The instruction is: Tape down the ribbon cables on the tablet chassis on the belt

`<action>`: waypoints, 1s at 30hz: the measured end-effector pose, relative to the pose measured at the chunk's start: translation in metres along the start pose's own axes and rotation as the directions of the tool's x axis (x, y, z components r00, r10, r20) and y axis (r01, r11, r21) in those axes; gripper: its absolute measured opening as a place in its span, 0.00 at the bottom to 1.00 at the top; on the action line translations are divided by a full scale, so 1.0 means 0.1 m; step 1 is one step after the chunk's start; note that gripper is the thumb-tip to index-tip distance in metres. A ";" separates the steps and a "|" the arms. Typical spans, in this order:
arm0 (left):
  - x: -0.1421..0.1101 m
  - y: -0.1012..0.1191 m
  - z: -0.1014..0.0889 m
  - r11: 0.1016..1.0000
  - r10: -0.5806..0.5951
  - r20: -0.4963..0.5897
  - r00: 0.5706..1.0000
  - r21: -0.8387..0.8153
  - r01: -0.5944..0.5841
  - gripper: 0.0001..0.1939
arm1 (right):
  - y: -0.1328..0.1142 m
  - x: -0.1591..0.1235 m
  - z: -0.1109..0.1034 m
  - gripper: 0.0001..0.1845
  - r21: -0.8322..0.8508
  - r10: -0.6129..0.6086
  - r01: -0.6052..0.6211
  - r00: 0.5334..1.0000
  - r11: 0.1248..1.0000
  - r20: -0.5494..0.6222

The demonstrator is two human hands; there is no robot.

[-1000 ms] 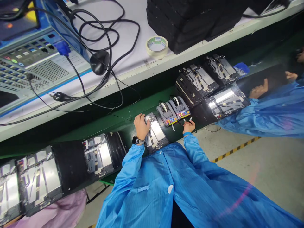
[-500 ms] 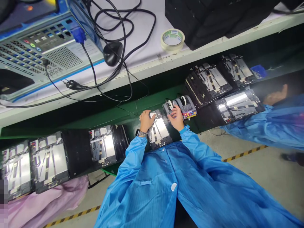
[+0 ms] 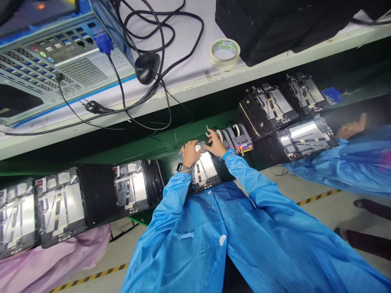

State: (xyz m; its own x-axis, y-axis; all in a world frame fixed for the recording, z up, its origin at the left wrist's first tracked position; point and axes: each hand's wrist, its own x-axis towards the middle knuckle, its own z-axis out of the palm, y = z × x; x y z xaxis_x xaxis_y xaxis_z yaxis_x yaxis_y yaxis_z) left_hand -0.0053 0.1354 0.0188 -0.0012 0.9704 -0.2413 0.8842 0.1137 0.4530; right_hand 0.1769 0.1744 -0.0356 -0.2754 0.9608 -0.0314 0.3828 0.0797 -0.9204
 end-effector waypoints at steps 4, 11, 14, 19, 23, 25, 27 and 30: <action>0.04 -0.02 -0.01 1.000 0.000 0.045 0.999 -0.010 0.000 0.23 | 0.03 0.00 0.00 0.59 0.009 0.008 -0.009 0.998 1.000 0.060; 0.00 -0.02 0.00 0.999 0.028 0.047 0.998 0.028 -0.030 0.24 | -0.09 -0.08 -0.04 0.59 -0.062 0.007 -0.005 1.000 0.998 0.019; 0.02 -0.01 -0.01 1.000 0.000 0.061 0.998 0.028 -0.002 0.25 | -0.11 -0.09 -0.04 0.59 -0.061 0.012 -0.009 0.999 0.998 0.047; 0.10 0.00 -0.03 0.998 -0.063 0.098 0.993 0.025 0.061 0.25 | -0.02 0.02 -0.05 0.67 0.033 0.120 -0.125 0.986 0.992 0.116; 0.12 -0.01 -0.03 0.997 -0.078 0.105 0.991 0.019 0.076 0.25 | 0.03 0.05 -0.02 0.68 0.109 0.167 -0.187 0.971 0.976 0.170; 0.12 -0.02 -0.02 0.998 -0.068 0.092 0.993 0.015 0.067 0.25 | 0.04 0.03 0.00 0.68 0.135 0.187 -0.212 0.966 0.968 0.178; 0.11 -0.03 0.00 0.998 -0.060 0.081 0.995 0.006 0.060 0.25 | 0.04 -0.01 0.02 0.67 0.157 0.203 -0.230 0.964 0.960 0.172; 0.10 -0.03 0.00 0.998 -0.068 0.080 0.994 -0.004 0.069 0.24 | 0.03 -0.05 0.03 0.67 0.185 0.220 -0.250 0.961 0.950 0.167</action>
State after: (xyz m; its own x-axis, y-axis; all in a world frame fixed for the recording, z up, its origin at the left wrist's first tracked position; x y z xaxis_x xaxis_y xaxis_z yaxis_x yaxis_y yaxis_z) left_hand -0.0078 0.1453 0.0154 -0.0242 0.9403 -0.3394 0.8804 0.1809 0.4383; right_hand 0.1766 0.1686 -0.0398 -0.3279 0.8965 -0.2979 0.2695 -0.2134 -0.9390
